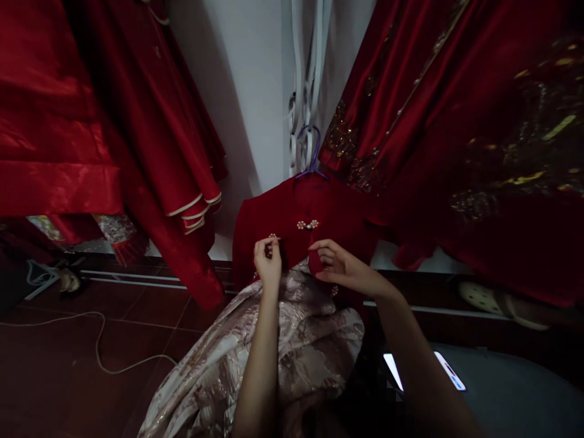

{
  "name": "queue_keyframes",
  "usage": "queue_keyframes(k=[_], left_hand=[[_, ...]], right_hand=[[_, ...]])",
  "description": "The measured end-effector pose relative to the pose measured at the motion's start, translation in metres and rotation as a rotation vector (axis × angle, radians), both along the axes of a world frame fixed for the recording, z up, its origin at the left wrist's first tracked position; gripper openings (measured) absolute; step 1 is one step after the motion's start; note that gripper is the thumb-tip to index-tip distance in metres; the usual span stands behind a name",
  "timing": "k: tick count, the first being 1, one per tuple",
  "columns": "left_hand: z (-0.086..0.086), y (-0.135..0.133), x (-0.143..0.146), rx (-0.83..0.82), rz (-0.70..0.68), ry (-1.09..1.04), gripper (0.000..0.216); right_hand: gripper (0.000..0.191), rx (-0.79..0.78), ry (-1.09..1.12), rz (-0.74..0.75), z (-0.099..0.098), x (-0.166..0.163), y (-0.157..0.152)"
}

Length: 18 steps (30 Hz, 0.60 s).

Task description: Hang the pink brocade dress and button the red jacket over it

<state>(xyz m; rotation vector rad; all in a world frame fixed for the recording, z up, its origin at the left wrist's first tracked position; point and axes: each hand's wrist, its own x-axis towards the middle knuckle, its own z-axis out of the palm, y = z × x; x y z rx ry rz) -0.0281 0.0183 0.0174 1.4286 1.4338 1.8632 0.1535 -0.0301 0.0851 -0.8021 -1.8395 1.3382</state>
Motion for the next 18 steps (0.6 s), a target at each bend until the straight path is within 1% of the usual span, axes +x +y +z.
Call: queue_keyframes(k=[1, 2, 5, 7, 10, 13, 18], left_hand=[[-0.003, 0.002, -0.005, -0.009, 0.043, 0.013, 0.017], [-0.007, 0.005, -0.01, -0.023, 0.05, 0.025, 0.016], [-0.018, 0.009, -0.016, -0.054, -0.025, 0.046, 0.018], [-0.02, 0.009, -0.015, -0.051, -0.068, 0.069, 0.021], [-0.018, 0.007, -0.011, -0.041, -0.128, 0.098, 0.026], [-0.017, 0.005, -0.009, -0.051, -0.14, 0.097, 0.03], [-0.02, 0.007, -0.009, -0.056, -0.183, 0.102, 0.037]], right_hand=[[0.051, -0.014, -0.011, 0.019, -0.001, 0.0, 0.0], [0.053, -0.023, -0.023, 0.033, -0.002, -0.001, 0.001], [0.053, 0.006, -0.054, 0.006, -0.008, -0.006, 0.004], [0.049, 0.059, -0.074, -0.068, -0.014, -0.01, 0.007], [0.043, 0.124, -0.062, -0.216, -0.024, -0.019, 0.015], [0.042, 0.17, -0.03, -0.333, -0.034, -0.029, 0.028], [0.04, 0.244, -0.017, -0.5, -0.046, -0.049, 0.053]])
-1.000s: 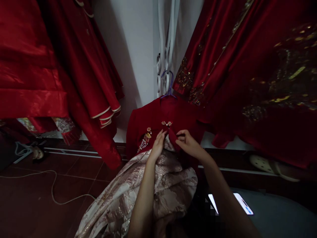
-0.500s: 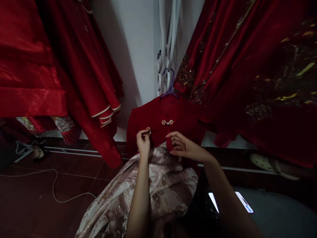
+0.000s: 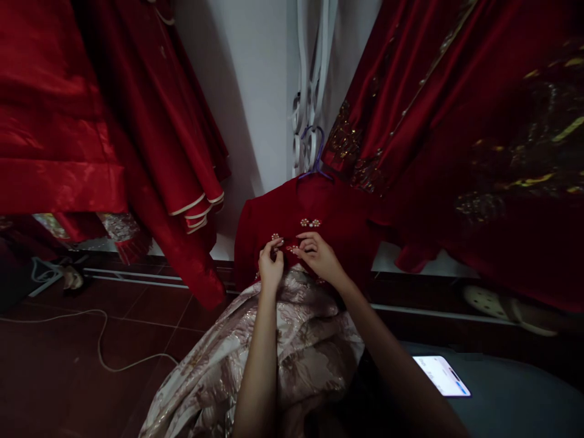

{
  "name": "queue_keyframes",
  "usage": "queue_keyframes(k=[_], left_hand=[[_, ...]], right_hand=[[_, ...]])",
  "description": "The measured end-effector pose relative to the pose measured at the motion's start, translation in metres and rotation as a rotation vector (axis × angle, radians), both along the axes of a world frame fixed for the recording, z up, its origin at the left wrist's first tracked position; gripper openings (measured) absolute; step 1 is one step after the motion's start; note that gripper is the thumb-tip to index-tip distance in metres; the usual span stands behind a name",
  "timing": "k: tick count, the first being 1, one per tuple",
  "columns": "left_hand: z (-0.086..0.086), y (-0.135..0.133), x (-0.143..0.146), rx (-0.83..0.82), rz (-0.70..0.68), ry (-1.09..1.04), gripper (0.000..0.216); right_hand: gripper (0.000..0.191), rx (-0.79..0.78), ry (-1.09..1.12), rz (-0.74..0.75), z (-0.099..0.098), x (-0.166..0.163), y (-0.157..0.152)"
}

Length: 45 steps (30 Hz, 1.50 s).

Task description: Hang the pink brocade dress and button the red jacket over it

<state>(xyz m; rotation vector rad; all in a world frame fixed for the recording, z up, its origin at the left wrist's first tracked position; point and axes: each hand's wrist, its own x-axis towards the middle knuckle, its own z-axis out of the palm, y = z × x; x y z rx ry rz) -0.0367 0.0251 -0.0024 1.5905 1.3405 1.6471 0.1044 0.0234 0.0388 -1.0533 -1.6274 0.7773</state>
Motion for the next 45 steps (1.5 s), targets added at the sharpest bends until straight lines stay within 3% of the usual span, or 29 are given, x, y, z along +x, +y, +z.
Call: queue_keyframes(k=[5, 10, 19, 23, 27, 32, 45], left_hand=[[0.0, -0.001, 0.003, -0.018, 0.004, 0.082, 0.045], [0.005, -0.004, 0.003, 0.002, 0.033, 0.078, 0.043], [0.014, -0.009, 0.0, 0.03, 0.17, 0.006, 0.03], [0.013, -0.008, 0.001, 0.027, 0.15, -0.067, 0.031], [0.009, -0.006, -0.001, -0.006, 0.22, -0.063, 0.024], [0.003, -0.003, -0.001, 0.016, 0.068, -0.036, 0.03], [-0.006, 0.004, 0.001, 0.02, -0.016, -0.093, 0.034]], right_hand=[[0.038, 0.065, -0.017, -0.094, -0.007, -0.009, 0.013], [0.038, 0.056, -0.012, -0.076, -0.009, -0.009, 0.014], [0.034, 0.113, -0.055, -0.045, 0.005, -0.031, 0.016], [0.035, 0.107, -0.045, -0.064, 0.001, -0.025, 0.016], [0.035, 0.122, -0.05, -0.134, -0.005, -0.012, 0.02], [0.031, 0.116, -0.168, -0.067, -0.004, -0.009, 0.021], [0.03, 0.11, -0.185, -0.089, -0.007, -0.015, 0.022]])
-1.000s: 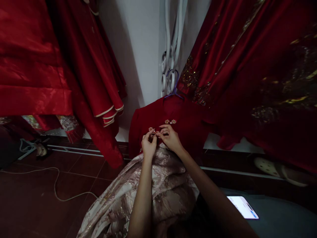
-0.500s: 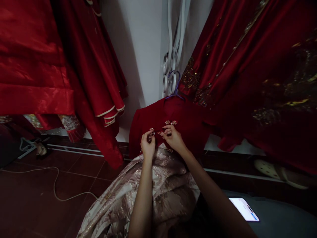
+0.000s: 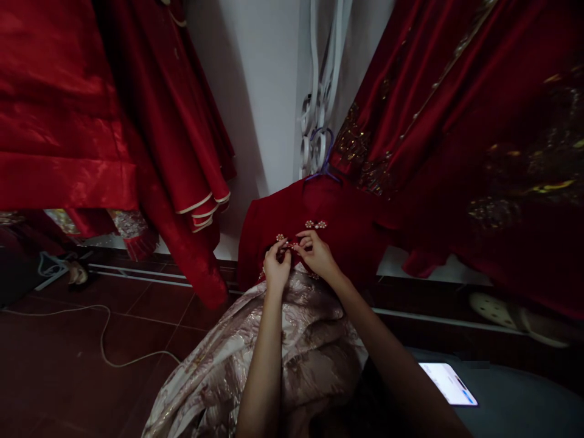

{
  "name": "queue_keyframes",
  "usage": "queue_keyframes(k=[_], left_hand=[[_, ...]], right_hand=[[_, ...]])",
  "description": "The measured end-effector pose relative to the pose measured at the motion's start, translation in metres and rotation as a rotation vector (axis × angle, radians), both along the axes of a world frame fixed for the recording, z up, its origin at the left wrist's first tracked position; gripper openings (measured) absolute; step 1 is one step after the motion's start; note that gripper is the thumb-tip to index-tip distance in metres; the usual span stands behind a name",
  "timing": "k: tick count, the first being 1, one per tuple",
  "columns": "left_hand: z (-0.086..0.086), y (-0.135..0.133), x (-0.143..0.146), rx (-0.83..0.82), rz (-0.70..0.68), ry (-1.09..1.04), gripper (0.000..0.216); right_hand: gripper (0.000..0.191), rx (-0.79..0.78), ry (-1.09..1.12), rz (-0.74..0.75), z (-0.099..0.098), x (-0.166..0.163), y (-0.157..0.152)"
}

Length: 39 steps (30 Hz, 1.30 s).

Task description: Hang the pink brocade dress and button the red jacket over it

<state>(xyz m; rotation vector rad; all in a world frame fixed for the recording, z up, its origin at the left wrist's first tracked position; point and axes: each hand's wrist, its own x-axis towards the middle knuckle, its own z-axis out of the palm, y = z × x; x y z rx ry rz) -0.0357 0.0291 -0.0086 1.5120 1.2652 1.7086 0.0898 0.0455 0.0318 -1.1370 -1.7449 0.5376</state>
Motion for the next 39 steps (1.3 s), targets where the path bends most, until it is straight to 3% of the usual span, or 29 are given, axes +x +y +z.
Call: queue_keyframes(k=[11, 16, 24, 39], left_hand=[[0.005, -0.003, 0.0, 0.0, 0.026, -0.066, 0.031], [0.004, -0.003, -0.002, -0.005, 0.099, -0.062, 0.03], [0.011, -0.012, -0.006, 0.01, 0.198, 0.016, 0.025], [0.011, -0.012, -0.007, 0.057, 0.223, 0.124, 0.019]], right_hand=[[0.03, 0.035, 0.039, 0.018, -0.008, -0.006, 0.006], [0.03, 0.053, 0.052, 0.029, -0.007, -0.012, 0.002], [0.025, 0.114, 0.076, 0.013, -0.011, -0.015, -0.002], [0.02, 0.201, 0.048, 0.019, -0.011, -0.019, -0.013]])
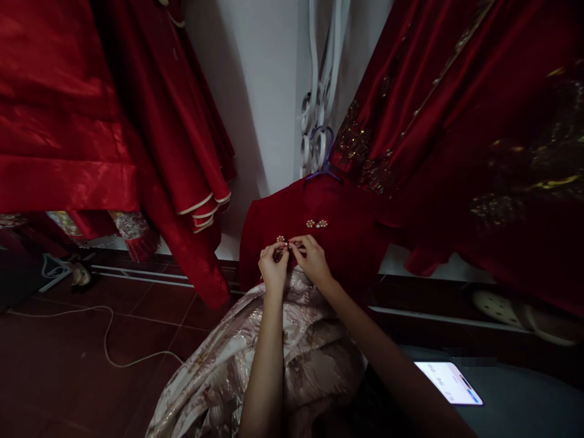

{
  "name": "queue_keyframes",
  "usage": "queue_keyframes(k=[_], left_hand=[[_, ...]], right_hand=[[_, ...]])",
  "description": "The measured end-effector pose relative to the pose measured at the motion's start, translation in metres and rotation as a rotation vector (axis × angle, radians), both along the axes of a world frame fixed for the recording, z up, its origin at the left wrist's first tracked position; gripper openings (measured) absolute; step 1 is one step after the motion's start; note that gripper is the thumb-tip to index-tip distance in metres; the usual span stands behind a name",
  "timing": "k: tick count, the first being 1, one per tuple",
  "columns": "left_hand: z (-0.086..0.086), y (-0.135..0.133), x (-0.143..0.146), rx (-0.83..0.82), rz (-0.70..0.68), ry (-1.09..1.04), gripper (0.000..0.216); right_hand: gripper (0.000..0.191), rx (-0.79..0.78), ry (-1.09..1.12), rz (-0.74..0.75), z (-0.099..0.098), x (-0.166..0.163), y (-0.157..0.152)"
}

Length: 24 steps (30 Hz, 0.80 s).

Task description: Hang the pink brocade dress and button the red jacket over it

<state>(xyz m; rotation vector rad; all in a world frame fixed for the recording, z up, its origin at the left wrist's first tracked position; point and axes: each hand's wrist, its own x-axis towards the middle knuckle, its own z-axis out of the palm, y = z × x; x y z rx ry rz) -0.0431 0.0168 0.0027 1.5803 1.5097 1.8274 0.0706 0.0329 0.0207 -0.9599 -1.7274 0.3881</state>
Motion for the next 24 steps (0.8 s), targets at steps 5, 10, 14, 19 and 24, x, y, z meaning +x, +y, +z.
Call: queue_keyframes(k=[5, 10, 14, 19, 24], left_hand=[[0.003, -0.002, -0.002, -0.016, -0.032, 0.027, 0.017], [-0.001, 0.003, 0.0, -0.056, -0.104, -0.039, 0.022], [-0.004, 0.005, -0.012, -0.132, -0.174, -0.028, 0.028], [-0.006, -0.003, -0.047, -0.263, -0.359, 0.26, 0.03], [-0.011, -0.009, -0.064, -0.359, -0.442, 0.241, 0.041]], right_hand=[[0.02, -0.039, -0.022, -0.024, 0.006, -0.004, 0.0], [0.016, -0.146, -0.098, -0.002, 0.02, 0.006, 0.007], [0.018, -0.443, -0.069, 0.128, 0.026, 0.042, -0.005], [0.024, -0.809, -0.139, 0.264, 0.018, 0.079, -0.037], [0.023, -0.899, -0.254, 0.209, 0.008, 0.073, -0.043]])
